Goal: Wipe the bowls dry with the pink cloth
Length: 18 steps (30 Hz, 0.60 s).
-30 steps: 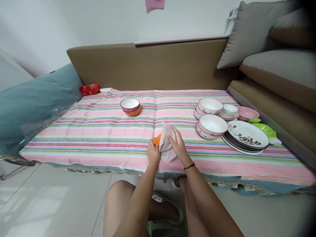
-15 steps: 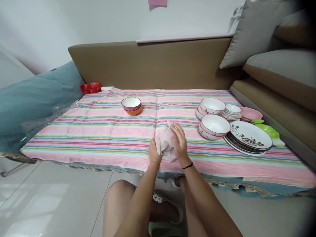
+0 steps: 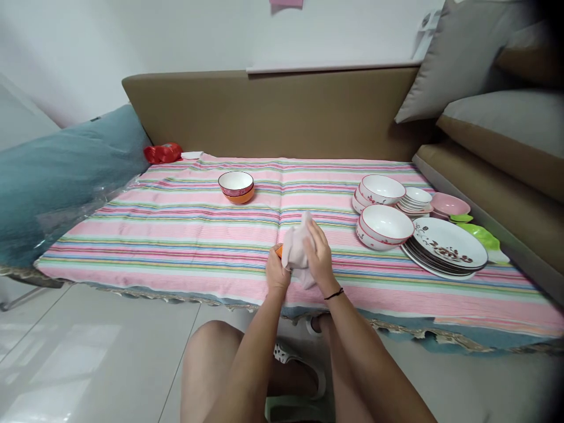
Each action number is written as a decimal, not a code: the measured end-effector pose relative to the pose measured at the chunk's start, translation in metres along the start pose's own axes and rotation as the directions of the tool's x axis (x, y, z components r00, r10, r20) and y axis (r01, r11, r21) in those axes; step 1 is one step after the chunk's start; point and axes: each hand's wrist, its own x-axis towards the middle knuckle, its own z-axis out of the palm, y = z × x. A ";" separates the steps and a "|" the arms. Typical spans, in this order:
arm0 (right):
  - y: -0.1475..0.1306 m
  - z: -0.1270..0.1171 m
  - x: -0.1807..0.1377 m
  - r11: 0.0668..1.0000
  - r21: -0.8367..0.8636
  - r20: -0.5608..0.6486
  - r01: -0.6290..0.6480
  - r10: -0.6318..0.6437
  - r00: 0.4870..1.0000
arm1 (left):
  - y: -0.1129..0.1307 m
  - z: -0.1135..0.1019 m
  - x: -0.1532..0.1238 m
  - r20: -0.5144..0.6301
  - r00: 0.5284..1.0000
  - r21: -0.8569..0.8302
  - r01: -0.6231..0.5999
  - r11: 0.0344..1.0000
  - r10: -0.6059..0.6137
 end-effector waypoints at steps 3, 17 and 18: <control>-0.013 -0.002 -0.002 0.959 -0.170 0.141 0.226 -0.203 0.969 | 0.001 -0.001 0.000 0.020 0.999 0.016 0.037 0.999 -0.038; -0.004 -0.003 -0.002 0.976 -0.140 0.125 0.168 -0.150 0.981 | -0.002 0.001 0.001 0.008 0.998 0.006 0.056 0.998 -0.056; -0.008 -0.003 -0.003 0.959 -0.183 0.149 0.216 -0.190 0.970 | -0.001 0.000 0.001 0.013 0.998 0.013 0.062 0.998 -0.062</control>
